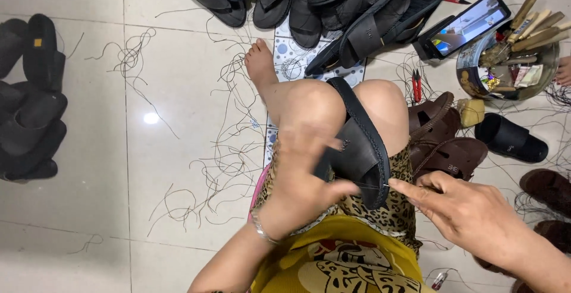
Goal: The person is hand-sewing the components of black sandals together using a needle and thread.
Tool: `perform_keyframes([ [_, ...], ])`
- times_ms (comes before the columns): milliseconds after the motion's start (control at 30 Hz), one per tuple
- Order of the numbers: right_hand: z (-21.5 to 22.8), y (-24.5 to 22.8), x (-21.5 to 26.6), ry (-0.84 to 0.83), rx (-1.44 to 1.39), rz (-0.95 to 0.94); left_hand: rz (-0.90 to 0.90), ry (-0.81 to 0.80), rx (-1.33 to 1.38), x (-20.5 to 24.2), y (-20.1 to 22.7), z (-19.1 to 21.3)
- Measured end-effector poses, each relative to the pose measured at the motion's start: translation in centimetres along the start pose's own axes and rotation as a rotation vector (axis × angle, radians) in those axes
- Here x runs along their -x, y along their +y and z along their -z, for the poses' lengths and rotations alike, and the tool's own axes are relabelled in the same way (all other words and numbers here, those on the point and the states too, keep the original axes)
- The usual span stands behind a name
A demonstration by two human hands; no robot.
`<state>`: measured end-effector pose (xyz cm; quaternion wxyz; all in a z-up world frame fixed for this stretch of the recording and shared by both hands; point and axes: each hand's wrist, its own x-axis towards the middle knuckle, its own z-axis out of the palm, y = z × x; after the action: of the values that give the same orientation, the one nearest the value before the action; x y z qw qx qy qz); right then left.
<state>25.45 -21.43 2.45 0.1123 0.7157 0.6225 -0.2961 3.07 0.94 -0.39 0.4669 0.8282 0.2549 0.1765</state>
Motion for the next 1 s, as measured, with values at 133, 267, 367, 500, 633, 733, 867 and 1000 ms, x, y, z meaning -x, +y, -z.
perform_keyframes([
  [133, 1.3, -1.5, 0.1, 0.030, 0.076, -0.004, -0.415, -0.085, -0.236, 0.3, 0.6, -2.9],
  [267, 1.4, -2.2, 0.1, -0.081, 0.229, 0.006, -0.440, -0.057, -0.201, 0.2, -0.2, -4.2],
  [367, 2.6, -2.7, -1.6, -0.048, 0.158, 0.070, -0.421, -0.092, -0.165, 0.3, -0.9, -4.4],
  [500, 3.3, -4.2, -3.9, -0.001, 0.013, 0.061, -0.433, -0.093, -0.145, 0.1, -1.1, -4.6],
  [633, 1.9, -3.0, -3.6, 0.034, -0.199, 0.030, -0.384, -0.074, -0.301, 0.9, -0.6, -4.4],
  [733, 2.2, -3.1, -2.7, 0.325, -0.187, 0.134, -0.396, 0.057, -0.072, 1.5, 0.6, -2.3],
  [867, 1.9, -3.6, -2.4, 0.337, -0.099, 0.087, 0.015, -0.349, 0.892, 1.5, 1.5, -0.5],
  [1000, 1.4, -3.7, -2.5, 0.403, -0.116, 0.096, 0.204, -0.271, 0.901, 1.9, 0.0, -2.8],
])
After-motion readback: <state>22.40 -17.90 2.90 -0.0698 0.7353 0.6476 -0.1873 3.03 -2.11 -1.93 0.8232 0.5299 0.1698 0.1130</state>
